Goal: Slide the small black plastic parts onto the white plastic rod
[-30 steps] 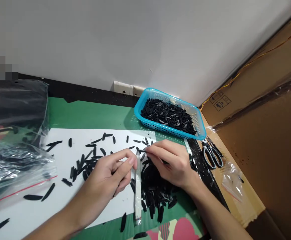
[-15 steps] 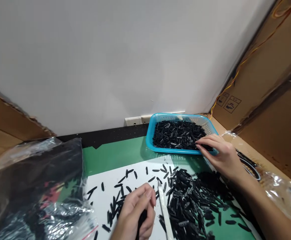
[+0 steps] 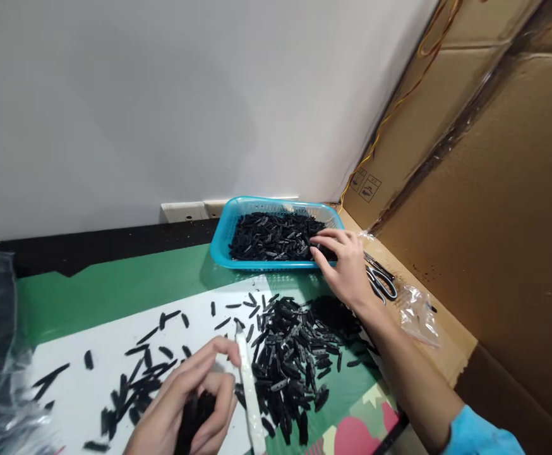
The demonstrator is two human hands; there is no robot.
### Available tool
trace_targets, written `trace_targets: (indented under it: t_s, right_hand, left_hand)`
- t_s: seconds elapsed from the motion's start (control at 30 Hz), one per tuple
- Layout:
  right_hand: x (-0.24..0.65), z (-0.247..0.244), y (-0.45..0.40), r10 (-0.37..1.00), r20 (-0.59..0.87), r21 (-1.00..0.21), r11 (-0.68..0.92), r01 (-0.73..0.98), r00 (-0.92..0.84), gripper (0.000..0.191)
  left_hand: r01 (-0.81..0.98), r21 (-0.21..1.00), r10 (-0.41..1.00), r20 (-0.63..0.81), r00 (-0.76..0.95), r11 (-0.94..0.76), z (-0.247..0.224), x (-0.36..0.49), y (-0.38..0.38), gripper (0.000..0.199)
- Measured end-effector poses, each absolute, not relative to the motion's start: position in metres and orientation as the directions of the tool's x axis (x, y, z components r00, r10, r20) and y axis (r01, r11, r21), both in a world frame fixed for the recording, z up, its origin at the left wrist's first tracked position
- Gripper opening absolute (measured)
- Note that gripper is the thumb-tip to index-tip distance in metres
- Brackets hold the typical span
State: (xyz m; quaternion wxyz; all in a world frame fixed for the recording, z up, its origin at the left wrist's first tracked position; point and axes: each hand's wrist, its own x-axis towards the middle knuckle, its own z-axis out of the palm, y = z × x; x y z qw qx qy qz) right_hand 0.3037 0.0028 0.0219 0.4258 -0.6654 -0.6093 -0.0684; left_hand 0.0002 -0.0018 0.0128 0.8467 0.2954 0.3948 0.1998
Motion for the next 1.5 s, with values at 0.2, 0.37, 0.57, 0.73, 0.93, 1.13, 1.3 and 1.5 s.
trace_targets:
  t_s: [0.2, 0.37, 0.57, 0.73, 0.93, 1.13, 1.3, 1.5]
  right_hand:
    - [0.252, 0.029, -0.017, 0.726, 0.687, -0.45, 0.41, 0.794, 0.014, 0.016]
    - [0.194, 0.019, -0.042, 0.779, 0.53, -0.673, 0.626, 0.393, -0.334, 0.012]
    - [0.178, 0.013, -0.05, 0.911, 0.267, -0.897, 0.354, 0.265, -0.314, 0.008]
    - [0.186, 0.022, -0.049, 0.918, 0.202, -0.934, 0.285, 0.213, -0.341, 0.009]
    - [0.197, 0.015, -0.05, 0.95, 0.284, -0.924, 0.307, 0.227, -0.131, 0.007]
    - [0.203, 0.012, -0.046, 0.917, 0.393, -0.885, 0.398, 0.243, -0.069, 0.011]
    - [0.203, 0.013, -0.047, 0.842, 0.523, -0.772, 0.533, 0.346, -0.133, 0.018]
    - [0.201, 0.013, -0.043, 0.865, 0.494, -0.79, 0.49, 0.368, -0.092, 0.012]
  left_hand:
    - [-0.07, 0.758, 0.605, -0.457, 0.651, 0.648, 0.009, 0.005, -0.012, 0.054]
    - [-0.053, 0.82, 0.665, -0.422, 0.616, 0.57, 0.01, 0.01, -0.025, 0.063]
    - [-0.098, 0.773, 0.649, -0.448, 0.615, 0.627, 0.009, 0.01, -0.029, 0.066]
    - [-0.138, 0.763, 0.655, -0.43, 0.622, 0.632, 0.009, 0.01, -0.028, 0.059]
    - [-0.124, 0.756, 0.639, -0.441, 0.63, 0.643, 0.014, 0.006, -0.017, 0.039]
    - [-0.098, 0.772, 0.617, -0.417, 0.667, 0.627, 0.011, 0.003, -0.016, 0.04]
    - [-0.097, 0.81, 0.655, -0.391, 0.647, 0.579, 0.012, 0.003, -0.017, 0.04]
    - [-0.131, 0.832, 0.698, -0.355, 0.621, 0.539, 0.01, 0.005, -0.017, 0.037]
